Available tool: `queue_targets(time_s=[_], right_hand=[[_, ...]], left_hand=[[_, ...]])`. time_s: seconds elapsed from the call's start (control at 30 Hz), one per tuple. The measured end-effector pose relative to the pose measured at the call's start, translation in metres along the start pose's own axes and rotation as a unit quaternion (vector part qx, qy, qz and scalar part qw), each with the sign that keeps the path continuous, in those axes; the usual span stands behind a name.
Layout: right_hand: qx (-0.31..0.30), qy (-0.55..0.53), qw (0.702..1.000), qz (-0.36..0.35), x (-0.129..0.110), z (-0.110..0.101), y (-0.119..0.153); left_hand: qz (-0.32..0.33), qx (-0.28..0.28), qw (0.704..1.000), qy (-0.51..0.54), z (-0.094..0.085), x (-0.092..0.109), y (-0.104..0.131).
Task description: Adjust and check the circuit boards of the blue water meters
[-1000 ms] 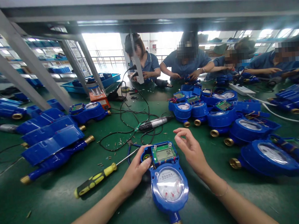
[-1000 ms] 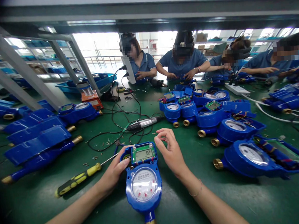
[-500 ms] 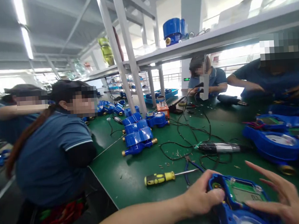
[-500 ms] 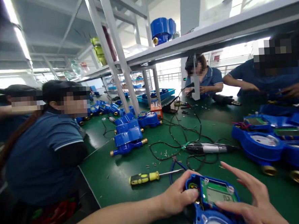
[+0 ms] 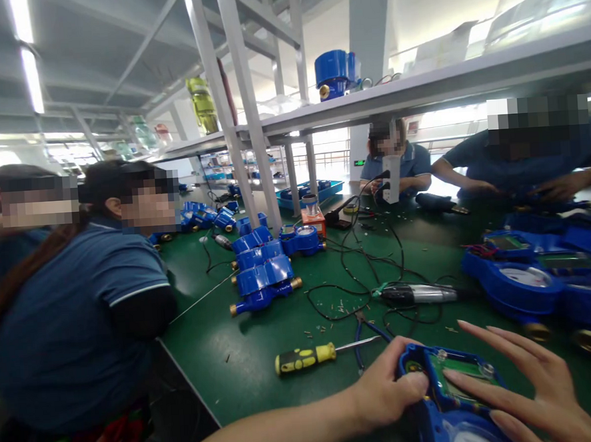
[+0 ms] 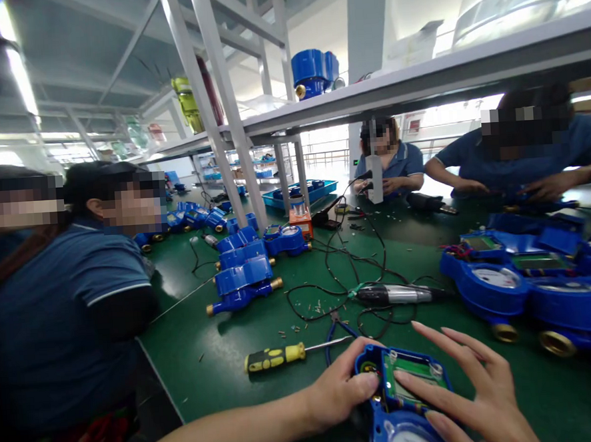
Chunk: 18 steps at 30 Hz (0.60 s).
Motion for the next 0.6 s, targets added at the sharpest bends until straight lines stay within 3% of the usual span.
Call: queue_targets(time_s=[0.23, 0.37, 0.5, 0.6], right_hand=[[0.039, -0.005, 0.999, 0.037, 0.004, -0.025, -0.003], [0.064, -0.039, 0.995, 0.068, 0.013, -0.037, 0.000], [0.096, -0.126, 0.967, 0.197, 0.030, -0.036, 0.004], [0.082, -0.176, 0.932, 0.306, 0.041, -0.016, 0.011]], left_hand=[[0.003, -0.049, 0.999, 0.006, 0.005, 0.002, 0.003], [-0.018, -0.043, 0.998, 0.030, 0.004, -0.002, 0.003], [-0.028, -0.010, 0.999, 0.041, 0.001, -0.004, 0.005], [-0.035, -0.004, 0.999, 0.039, 0.000, -0.006, 0.006]])
Point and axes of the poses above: each hand's wrist, its own y-axis away from the middle knuckle, its own z-axis out of the palm, x = y × z, the point moved 6 cm from there along -y, towards the middle knuckle, and after that the axes turned 12 degrees about y, right-handed, at the moved point
